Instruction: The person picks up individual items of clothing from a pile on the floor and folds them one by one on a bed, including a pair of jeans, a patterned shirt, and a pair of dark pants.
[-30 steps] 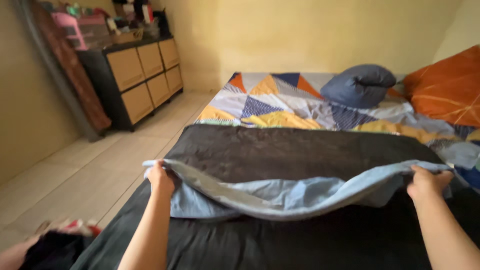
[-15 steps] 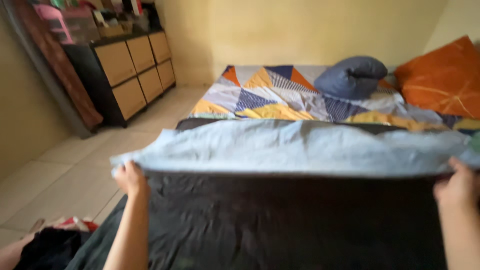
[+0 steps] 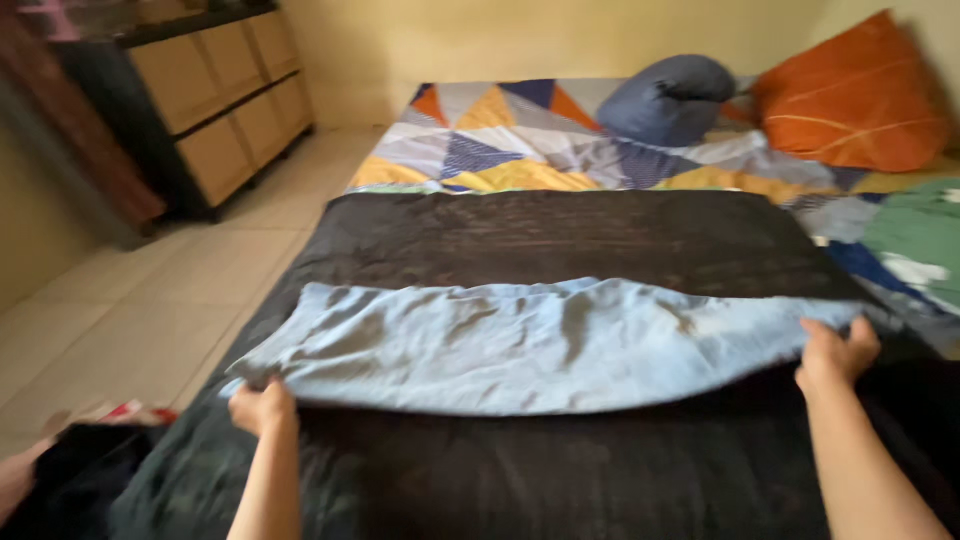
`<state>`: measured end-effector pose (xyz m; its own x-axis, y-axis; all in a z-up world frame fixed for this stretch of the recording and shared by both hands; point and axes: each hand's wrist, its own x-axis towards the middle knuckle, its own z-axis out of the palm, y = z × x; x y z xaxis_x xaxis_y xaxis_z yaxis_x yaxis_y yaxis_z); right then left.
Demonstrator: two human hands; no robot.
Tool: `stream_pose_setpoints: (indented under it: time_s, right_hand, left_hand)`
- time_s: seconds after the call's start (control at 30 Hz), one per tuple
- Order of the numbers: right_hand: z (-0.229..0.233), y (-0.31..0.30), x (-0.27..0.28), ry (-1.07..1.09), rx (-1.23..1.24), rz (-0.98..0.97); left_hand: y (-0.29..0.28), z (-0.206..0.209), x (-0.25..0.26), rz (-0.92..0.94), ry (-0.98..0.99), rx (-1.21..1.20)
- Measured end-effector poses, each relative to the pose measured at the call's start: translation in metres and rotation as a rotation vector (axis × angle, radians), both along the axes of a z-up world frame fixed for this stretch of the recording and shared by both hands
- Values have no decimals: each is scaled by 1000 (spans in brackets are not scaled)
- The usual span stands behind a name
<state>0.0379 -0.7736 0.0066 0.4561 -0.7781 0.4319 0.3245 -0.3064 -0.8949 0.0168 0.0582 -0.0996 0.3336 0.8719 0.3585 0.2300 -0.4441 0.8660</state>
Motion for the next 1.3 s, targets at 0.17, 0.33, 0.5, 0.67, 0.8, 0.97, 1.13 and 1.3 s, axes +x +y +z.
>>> stream_pose_setpoints:
  time_s: [0.17, 0.33, 0.5, 0.67, 0.8, 0.97, 1.13, 1.3]
  right_hand:
    - [0, -41, -17, -235, 74, -54]
    - [-53, -26, -77, -76, 95, -364]
    - [-46, -7, -80, -45, -21, -311]
    - [-29, -22, -67, -142, -119, -212]
    - [-22, -36, -80, -273, 4, -158]
    - [-24, -48, -113, -247, 134, -46]
    - [-33, -89, -128, 184, 32, -102]
    - [-48, -105, -128, 305, -85, -345]
  left_hand:
    - [-28, -5, -17, 87, -140, 137]
    - [-69, 18, -24, -24, 2, 217]
    - [-130, 41, 42, -459, 400, 827]
    - [-295, 56, 82, -1087, 202, 918]
    - [-445, 69, 114, -1215, 495, 699]
    - [-574, 43, 171, -1152, 630, 622]
    - [-612, 13, 194, -1227, -5, 316]
    - [-557, -4, 201, -1277, 185, 514]
